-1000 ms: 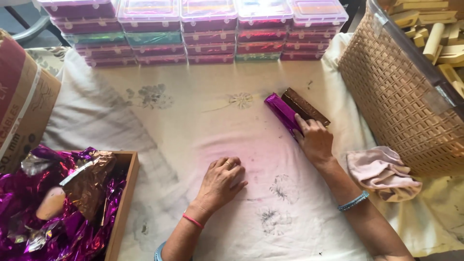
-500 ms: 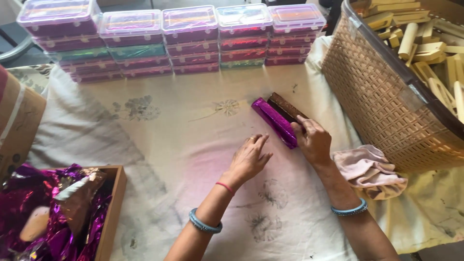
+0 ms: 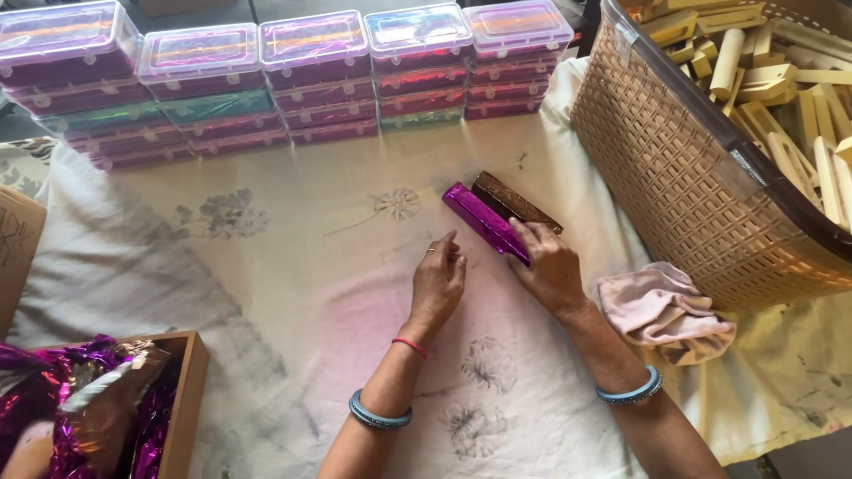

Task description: The person retrieves a rectangular wooden object from a basket and wipes it with a cloth. They then place the object onto a sheet of metallic foil and wrap it tightly, folding the edges to enclose the item completely.

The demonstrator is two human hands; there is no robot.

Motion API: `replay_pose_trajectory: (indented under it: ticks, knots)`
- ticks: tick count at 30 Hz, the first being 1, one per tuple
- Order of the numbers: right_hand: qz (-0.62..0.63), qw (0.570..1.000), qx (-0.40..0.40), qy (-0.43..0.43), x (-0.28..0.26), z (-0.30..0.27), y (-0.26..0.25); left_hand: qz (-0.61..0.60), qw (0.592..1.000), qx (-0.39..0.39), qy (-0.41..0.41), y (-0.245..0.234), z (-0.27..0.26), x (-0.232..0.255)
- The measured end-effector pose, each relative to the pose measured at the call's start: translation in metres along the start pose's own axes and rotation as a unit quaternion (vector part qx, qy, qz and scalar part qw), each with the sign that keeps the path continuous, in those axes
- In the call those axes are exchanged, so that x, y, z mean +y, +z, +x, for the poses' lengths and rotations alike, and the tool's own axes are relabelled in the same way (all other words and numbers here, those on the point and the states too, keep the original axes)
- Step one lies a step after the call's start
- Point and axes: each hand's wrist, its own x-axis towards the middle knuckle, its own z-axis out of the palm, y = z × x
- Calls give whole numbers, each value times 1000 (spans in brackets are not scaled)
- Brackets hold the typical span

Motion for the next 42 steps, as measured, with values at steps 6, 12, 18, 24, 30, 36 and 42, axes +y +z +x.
replay_pose_trajectory:
  ticks: [6, 12, 18, 24, 30, 36, 42]
  knots:
    - [2, 999, -13, 31, -3, 0, -6, 23, 999, -7, 29, -5, -6, 10]
    - [-35, 998, 45, -24, 7, -2, 3, 110, 989, -2, 95, -7, -11, 21]
    - [-28, 999, 29, 11, 7, -1, -1, 133, 985, -34, 104, -9, -14, 23]
    - [-50, 997, 49, 17, 6, -1, 1, 120, 987, -36, 103, -12, -14, 28]
    - [-47, 997, 65, -9, -32, 10, -39, 122, 986, -34, 105, -12, -15, 28]
    - [-64, 997, 38, -26, -18, 7, -26, 159, 968, -63, 181, -15, -27, 23]
    - [-32, 991, 103, -83, 13, -7, -3, 243, 922, -182, 240, -41, -95, 26]
